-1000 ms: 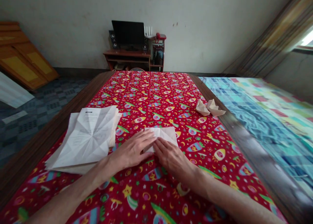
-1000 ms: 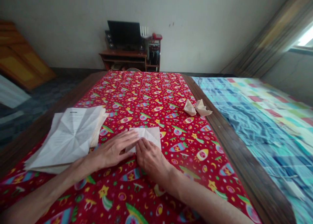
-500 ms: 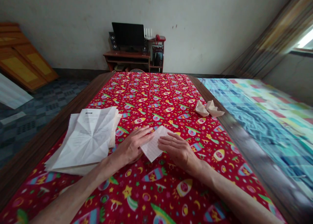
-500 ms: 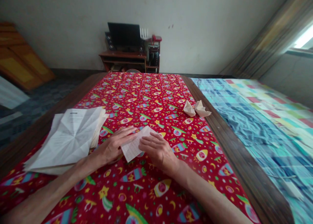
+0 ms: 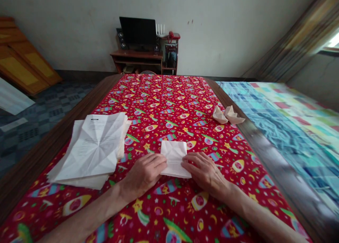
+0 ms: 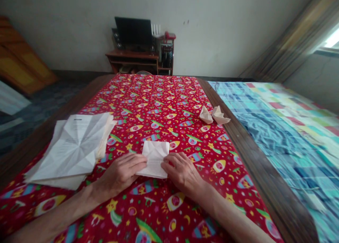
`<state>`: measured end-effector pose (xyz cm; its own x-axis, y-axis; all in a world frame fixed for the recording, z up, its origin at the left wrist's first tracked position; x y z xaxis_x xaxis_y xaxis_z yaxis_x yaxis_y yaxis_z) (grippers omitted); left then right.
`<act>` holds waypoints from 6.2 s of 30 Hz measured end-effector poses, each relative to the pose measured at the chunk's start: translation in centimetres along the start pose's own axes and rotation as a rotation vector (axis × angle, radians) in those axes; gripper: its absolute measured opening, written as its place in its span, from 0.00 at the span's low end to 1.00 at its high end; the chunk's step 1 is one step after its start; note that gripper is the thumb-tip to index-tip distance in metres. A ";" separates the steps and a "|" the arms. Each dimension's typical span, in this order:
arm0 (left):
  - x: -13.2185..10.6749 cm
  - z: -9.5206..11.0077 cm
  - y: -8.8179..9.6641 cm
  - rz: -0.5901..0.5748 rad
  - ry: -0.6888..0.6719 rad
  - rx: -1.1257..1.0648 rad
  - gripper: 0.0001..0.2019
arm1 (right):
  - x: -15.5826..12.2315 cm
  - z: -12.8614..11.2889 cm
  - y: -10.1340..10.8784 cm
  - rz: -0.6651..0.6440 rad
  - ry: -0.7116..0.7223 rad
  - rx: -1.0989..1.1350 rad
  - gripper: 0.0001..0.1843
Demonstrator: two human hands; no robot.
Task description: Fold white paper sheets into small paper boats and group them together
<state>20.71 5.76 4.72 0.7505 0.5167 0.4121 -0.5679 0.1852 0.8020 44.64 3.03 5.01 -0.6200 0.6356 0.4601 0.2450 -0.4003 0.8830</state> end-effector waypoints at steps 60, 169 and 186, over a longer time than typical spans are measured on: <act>2.5 1.0 -1.8 -0.174 0.101 0.092 0.21 | 2.6 1.1 -1.6 -0.238 -0.562 0.051 0.09; 1.0 0.9 -0.5 0.045 -0.007 0.167 0.15 | 2.2 2.8 -1.3 -0.265 -0.055 -0.029 0.26; 0.0 1.2 -0.6 0.015 0.097 0.056 0.11 | 0.1 1.9 -0.6 -0.137 0.045 0.053 0.17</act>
<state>21.42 4.65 4.72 0.7041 0.5982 0.3827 -0.5572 0.1313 0.8200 45.84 4.58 4.73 -0.6830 0.6510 0.3311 0.1937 -0.2757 0.9415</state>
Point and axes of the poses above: each hand's wrist, its own x-axis towards the middle knuckle, its own y-axis out of the back of the hand, z = x × y, the point moved 1 cm from there along x, towards the middle knuckle, and after that the axes turned 14 degrees about -x, right-handed, at the moved point
